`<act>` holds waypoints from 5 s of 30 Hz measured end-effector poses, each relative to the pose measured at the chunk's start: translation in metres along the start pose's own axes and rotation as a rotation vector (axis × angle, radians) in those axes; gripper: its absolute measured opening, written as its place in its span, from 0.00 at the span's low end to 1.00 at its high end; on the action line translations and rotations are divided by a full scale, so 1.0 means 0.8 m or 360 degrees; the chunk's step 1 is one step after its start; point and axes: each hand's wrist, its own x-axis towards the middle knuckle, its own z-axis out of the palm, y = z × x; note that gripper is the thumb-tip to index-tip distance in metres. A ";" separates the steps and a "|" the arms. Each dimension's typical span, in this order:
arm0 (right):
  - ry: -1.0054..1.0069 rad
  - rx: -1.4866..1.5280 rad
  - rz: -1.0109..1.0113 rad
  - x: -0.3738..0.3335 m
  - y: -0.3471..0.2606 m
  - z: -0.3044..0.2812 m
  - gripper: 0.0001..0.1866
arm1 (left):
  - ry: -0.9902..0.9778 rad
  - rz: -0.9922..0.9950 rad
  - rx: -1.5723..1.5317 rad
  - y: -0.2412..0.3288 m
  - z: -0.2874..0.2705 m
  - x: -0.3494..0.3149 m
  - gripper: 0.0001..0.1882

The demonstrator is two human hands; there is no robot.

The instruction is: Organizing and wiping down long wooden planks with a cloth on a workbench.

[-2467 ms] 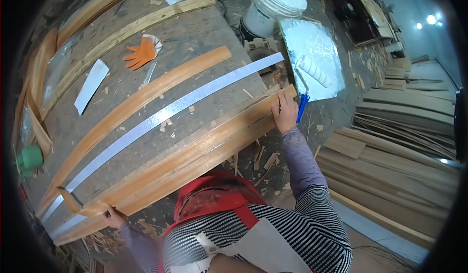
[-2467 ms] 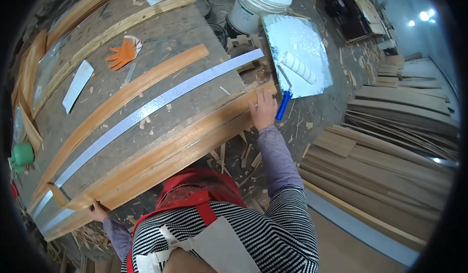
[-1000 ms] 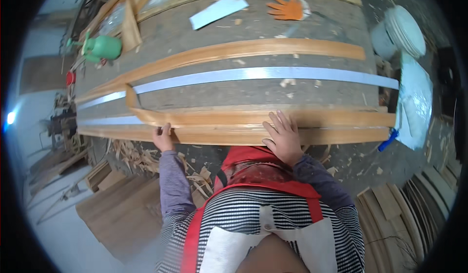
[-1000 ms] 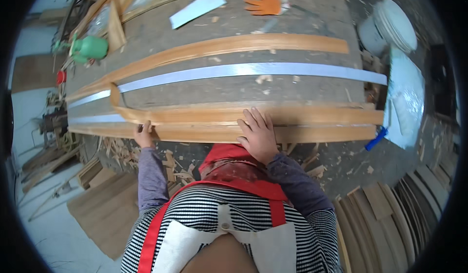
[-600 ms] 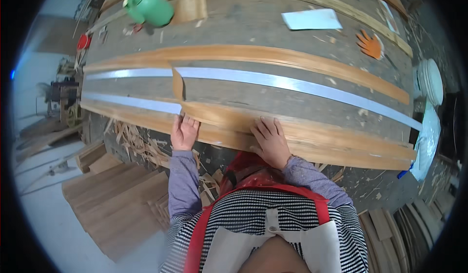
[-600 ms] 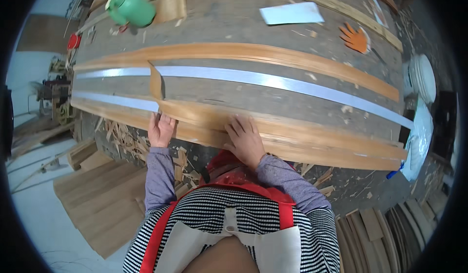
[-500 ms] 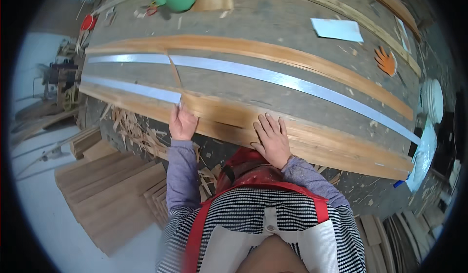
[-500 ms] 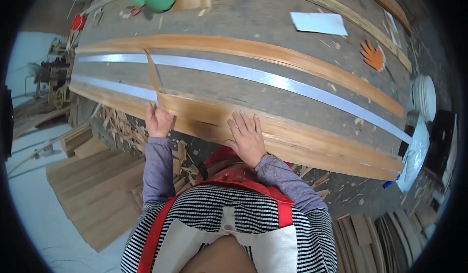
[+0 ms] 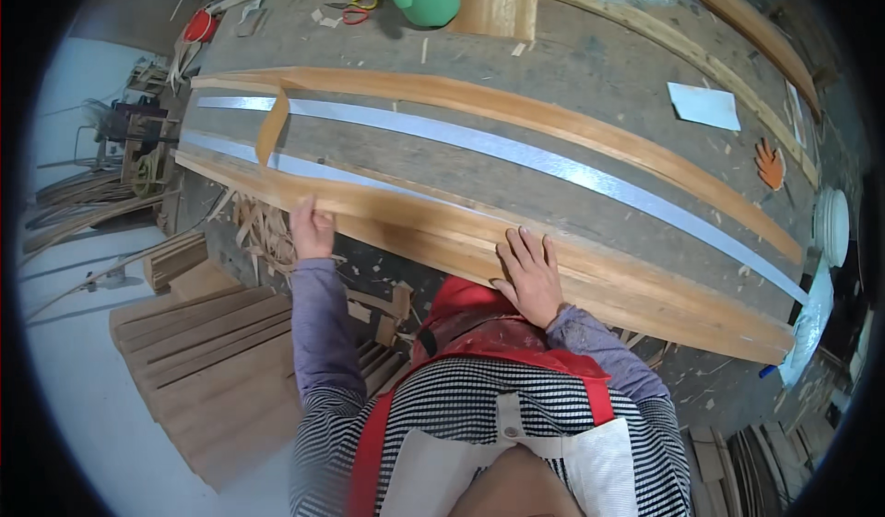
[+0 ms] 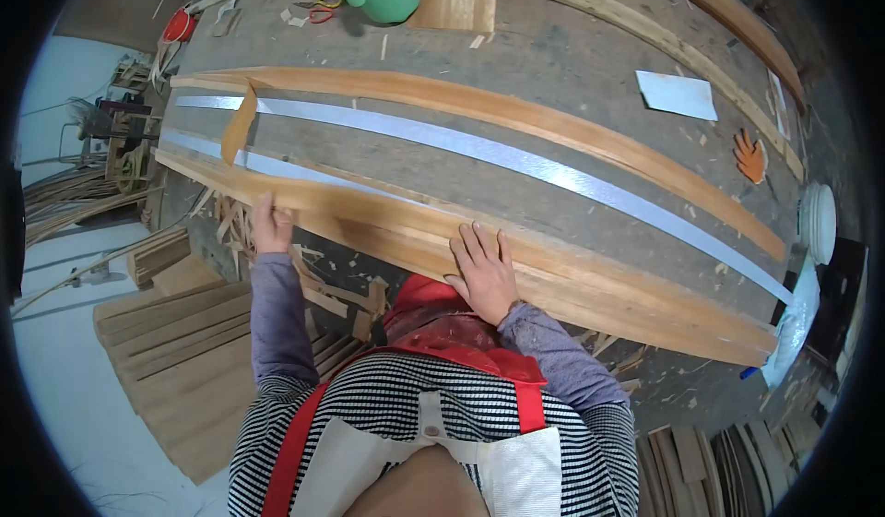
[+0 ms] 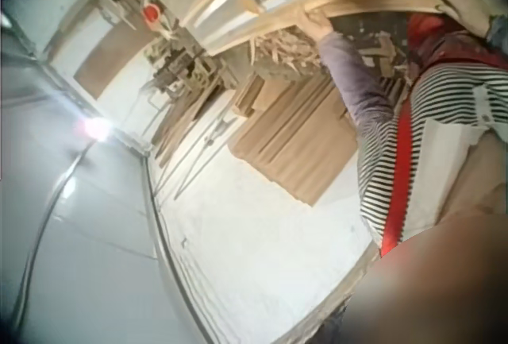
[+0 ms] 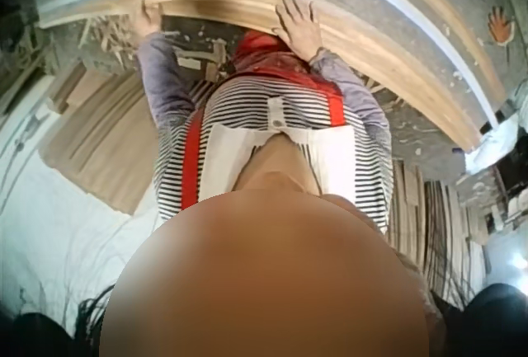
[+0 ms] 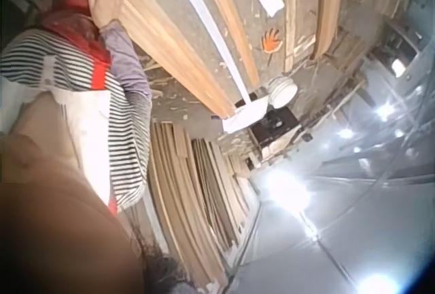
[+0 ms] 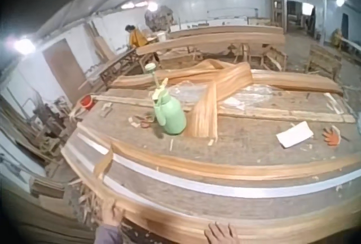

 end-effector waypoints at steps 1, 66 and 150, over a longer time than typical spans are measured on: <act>-0.0003 -0.0014 -0.0022 0.013 -0.007 0.005 0.38 | -0.0091 -0.0002 0.0241 -0.007 -0.007 0.013 0.19; -0.0095 -0.0133 0.0156 0.759 -0.625 0.450 0.40 | 0.0089 0.0183 0.1208 0.391 -0.602 0.837 0.14; 0.0677 -0.0696 0.1049 -0.206 0.090 -0.043 0.31 | -0.2292 0.1217 0.2839 -0.091 0.248 -0.218 0.41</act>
